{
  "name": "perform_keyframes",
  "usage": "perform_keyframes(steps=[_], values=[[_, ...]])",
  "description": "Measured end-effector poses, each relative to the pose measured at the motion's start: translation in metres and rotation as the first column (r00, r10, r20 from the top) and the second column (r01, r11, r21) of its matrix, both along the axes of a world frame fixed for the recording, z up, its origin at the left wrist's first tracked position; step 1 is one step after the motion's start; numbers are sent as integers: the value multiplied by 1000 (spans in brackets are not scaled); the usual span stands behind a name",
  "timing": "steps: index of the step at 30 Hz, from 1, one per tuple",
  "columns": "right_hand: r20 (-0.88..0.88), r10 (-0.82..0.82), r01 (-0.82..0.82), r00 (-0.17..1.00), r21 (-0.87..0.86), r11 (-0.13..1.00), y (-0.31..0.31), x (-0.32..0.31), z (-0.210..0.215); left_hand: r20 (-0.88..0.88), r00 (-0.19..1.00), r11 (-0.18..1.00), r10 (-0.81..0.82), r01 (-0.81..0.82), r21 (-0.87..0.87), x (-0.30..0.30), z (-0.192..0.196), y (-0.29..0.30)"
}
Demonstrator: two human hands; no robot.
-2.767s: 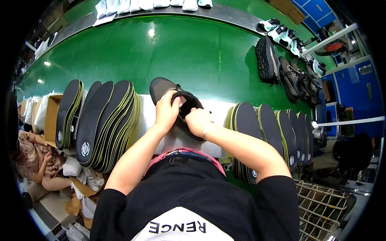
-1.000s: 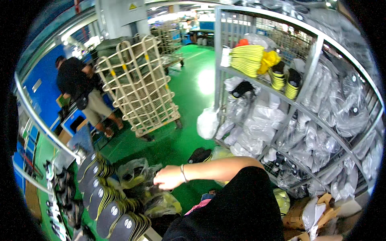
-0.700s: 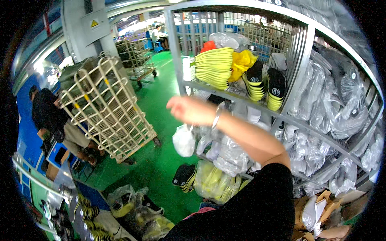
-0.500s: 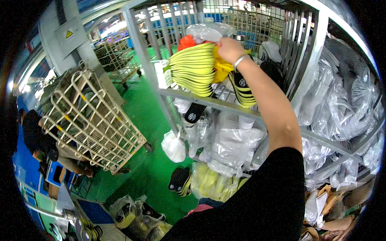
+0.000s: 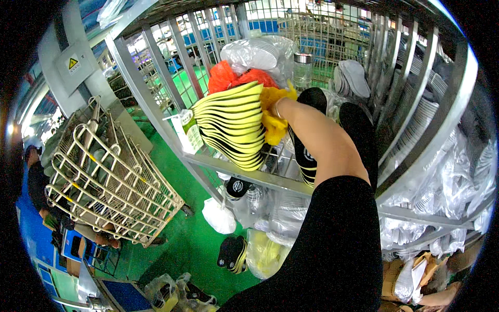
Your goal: The person picks up insoles from a shelf, puts them on a conveyor belt, and then inserts insoles into several pairs of shoes by hand.
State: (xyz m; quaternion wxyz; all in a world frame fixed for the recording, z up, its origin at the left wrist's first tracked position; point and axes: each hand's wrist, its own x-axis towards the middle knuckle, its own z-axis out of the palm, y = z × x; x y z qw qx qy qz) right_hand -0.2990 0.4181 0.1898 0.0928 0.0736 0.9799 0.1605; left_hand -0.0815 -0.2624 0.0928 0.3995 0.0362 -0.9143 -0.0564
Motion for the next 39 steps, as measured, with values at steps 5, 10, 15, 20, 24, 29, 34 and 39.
perform_keyframes(steps=[5, 10, 15, 20, 24, 29, 34, 39], values=[[-28, -27, 28, 999, 30, 999, 3, -4, -7, 79, 997, 1000, 4, -4, -2, -7, -7, 8], [32, -12, 12, 999, -8, 1000, -5, 2, -1, 71, 997, 998, 9, -5, -61, -19, -1, 35], [74, -10, 13, 997, -41, 999, -12, 10, 9, 53, 998, 994, -24, 18, 106, -22, -12, 35], [113, 2, 3, 994, -38, 999, -30, 9, 12, 102, 988, 949, -113, 78, 305, -21, -30, 32], [157, -30, 40, 987, -57, 998, -43, 16, 37, 92, 985, 958, -143, 114, 265, -22, -31, 35], [216, -142, 206, 966, -310, 928, -36, 27, 97, 106, 987, 947, -124, 85, 309, -13, -34, 23], [-6, -354, 224, 935, -765, 604, 8, 11, 129, 188, 976, 948, -110, 46, 316, -17, -36, 28], [-527, 13, -320, 850, -496, 807, 77, -58, 34, 164, 960, 945, -227, 177, 274, -26, -59, 36]])
